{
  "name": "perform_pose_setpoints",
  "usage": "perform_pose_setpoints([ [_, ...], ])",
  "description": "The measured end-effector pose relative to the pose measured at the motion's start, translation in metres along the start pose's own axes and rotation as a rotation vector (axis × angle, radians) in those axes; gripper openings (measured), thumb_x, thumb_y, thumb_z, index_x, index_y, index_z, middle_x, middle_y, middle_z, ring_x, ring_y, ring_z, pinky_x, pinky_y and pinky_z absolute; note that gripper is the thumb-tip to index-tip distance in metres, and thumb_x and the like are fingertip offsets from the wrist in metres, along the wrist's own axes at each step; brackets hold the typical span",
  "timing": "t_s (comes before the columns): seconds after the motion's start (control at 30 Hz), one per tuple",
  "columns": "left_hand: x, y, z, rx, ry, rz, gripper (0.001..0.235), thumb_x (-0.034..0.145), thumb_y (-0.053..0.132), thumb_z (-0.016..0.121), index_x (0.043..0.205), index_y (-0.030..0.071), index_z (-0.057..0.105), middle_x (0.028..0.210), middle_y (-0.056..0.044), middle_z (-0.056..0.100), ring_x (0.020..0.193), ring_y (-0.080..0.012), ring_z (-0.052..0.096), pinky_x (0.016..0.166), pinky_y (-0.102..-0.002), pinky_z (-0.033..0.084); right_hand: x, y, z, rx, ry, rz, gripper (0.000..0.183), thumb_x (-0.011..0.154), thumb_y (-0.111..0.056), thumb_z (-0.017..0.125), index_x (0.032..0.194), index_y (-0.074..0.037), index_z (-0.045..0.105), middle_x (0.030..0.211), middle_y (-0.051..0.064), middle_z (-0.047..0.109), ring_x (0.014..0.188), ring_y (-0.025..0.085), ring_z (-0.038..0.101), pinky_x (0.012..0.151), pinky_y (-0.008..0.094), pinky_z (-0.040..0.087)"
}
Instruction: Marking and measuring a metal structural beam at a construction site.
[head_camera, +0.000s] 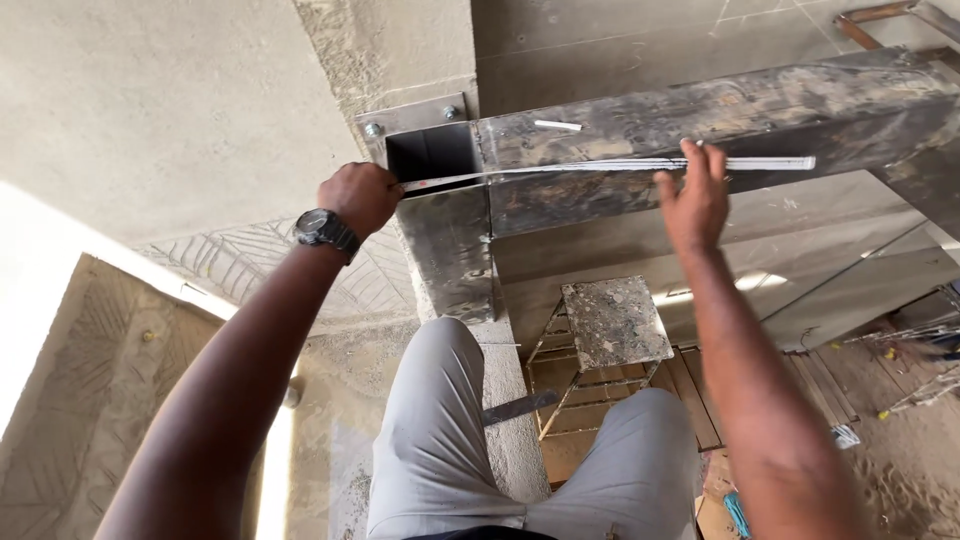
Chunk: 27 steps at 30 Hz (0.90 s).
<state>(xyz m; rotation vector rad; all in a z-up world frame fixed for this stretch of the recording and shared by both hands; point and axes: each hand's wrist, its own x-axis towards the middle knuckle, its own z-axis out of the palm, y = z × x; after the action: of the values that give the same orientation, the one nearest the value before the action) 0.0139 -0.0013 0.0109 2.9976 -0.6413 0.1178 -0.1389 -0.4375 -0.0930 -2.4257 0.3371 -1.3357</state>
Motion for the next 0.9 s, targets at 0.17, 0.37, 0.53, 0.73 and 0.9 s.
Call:
perform_pose_setpoints([
  [0.17,0.004,-0.003,0.006,-0.007,0.003,-0.007,0.025,0.104,0.040,0.060,0.104,0.024,0.079,0.086,-0.004,0.075,0.073,-0.0179,0.071,0.066,-0.035,0.060,0.027,0.040,-0.001,-0.029,-0.050,-0.228,0.021,0.101,-0.012,0.080,0.119,-0.009,0.070,0.125,0.009,0.063,0.116,0.032,0.065,0.094,0.046,0.056],
  [0.37,0.001,-0.001,0.004,-0.004,0.036,0.025,0.024,0.102,0.038,0.062,0.103,0.023,0.080,0.087,-0.005,0.076,0.076,-0.0195,0.072,0.067,-0.038,0.061,0.074,0.037,-0.010,-0.298,-0.259,-0.273,0.004,0.101,-0.012,0.075,0.104,-0.015,0.075,0.112,0.003,0.070,0.114,0.030,0.064,0.085,0.045,0.055],
  [0.53,0.005,-0.012,0.007,0.036,0.013,0.044,0.029,0.104,0.038,0.059,0.098,0.017,0.079,0.089,-0.009,0.076,0.082,-0.0246,0.074,0.069,-0.041,0.061,0.095,0.037,0.001,-0.282,-0.389,-0.199,0.013,0.103,-0.006,0.069,0.109,-0.015,0.075,0.113,0.007,0.071,0.112,0.032,0.064,0.087,0.050,0.053],
  [0.73,-0.011,0.002,-0.010,-0.053,0.043,0.075,0.028,0.100,0.043,0.059,0.106,0.025,0.080,0.104,-0.012,0.076,0.097,-0.0383,0.070,0.079,-0.053,0.058,0.084,0.035,-0.001,-0.103,-0.205,-0.301,0.031,0.077,0.011,0.064,0.100,-0.009,0.071,0.104,0.015,0.067,0.105,0.041,0.062,0.086,0.051,0.051],
  [0.9,-0.006,-0.005,0.001,0.059,0.034,0.036,0.030,0.105,0.049,0.057,0.113,0.031,0.079,0.095,-0.008,0.078,0.082,-0.0286,0.074,0.072,-0.044,0.062,0.077,0.039,0.013,-0.088,-0.137,-0.241,0.015,0.089,0.004,0.069,0.099,-0.008,0.071,0.103,0.010,0.068,0.100,0.035,0.064,0.084,0.048,0.053],
])
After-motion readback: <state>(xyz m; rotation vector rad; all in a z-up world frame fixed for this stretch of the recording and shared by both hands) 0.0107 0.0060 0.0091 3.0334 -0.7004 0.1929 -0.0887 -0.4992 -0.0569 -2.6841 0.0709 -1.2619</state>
